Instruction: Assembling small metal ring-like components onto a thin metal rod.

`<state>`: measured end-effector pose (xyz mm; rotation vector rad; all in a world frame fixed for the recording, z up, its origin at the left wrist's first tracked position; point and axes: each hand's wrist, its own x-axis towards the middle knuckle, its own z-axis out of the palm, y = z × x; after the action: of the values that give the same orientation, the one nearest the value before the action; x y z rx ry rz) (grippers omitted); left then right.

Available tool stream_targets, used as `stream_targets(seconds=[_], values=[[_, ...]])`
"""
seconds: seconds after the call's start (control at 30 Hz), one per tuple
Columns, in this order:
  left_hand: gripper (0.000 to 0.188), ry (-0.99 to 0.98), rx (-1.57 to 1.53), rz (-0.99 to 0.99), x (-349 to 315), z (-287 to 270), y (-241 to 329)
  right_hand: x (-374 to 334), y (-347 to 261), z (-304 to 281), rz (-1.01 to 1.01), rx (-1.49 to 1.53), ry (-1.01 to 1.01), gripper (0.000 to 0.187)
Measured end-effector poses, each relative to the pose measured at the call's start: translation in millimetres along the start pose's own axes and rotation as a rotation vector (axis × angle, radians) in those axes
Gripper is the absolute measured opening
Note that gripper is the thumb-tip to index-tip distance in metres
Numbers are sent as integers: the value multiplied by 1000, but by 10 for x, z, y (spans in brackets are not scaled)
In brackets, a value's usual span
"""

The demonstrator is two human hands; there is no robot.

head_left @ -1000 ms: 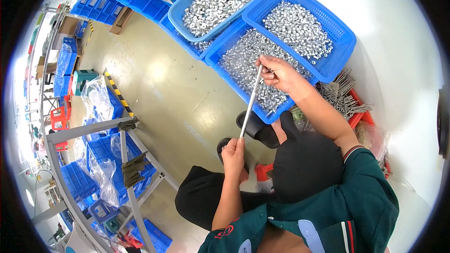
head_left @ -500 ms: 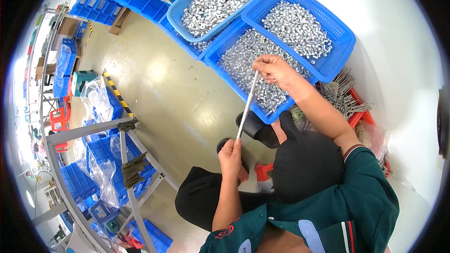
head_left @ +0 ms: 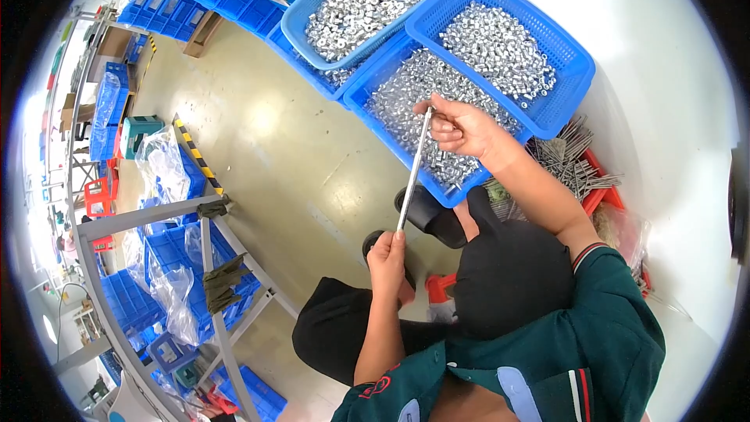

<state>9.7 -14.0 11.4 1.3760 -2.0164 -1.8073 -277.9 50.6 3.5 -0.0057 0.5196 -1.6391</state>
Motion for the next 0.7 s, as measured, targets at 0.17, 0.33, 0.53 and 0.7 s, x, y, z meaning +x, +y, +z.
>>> stream_targets(seconds=[0.17, 0.33, 0.53, 0.7], values=[[27, 5, -28, -10, -6, 2, 3, 39, 62, 2, 1, 129, -53, 40], [27, 9, -36, 4, -14, 12, 23, 20, 63, 69, 29, 141, -20, 42], [28, 34, -42, 37, -23, 24, 45, 4, 59, 118, 74, 152, -19, 45], [27, 72, 28, 76, -25, 15, 66, 9, 91, 130, 101, 155, -37, 46]])
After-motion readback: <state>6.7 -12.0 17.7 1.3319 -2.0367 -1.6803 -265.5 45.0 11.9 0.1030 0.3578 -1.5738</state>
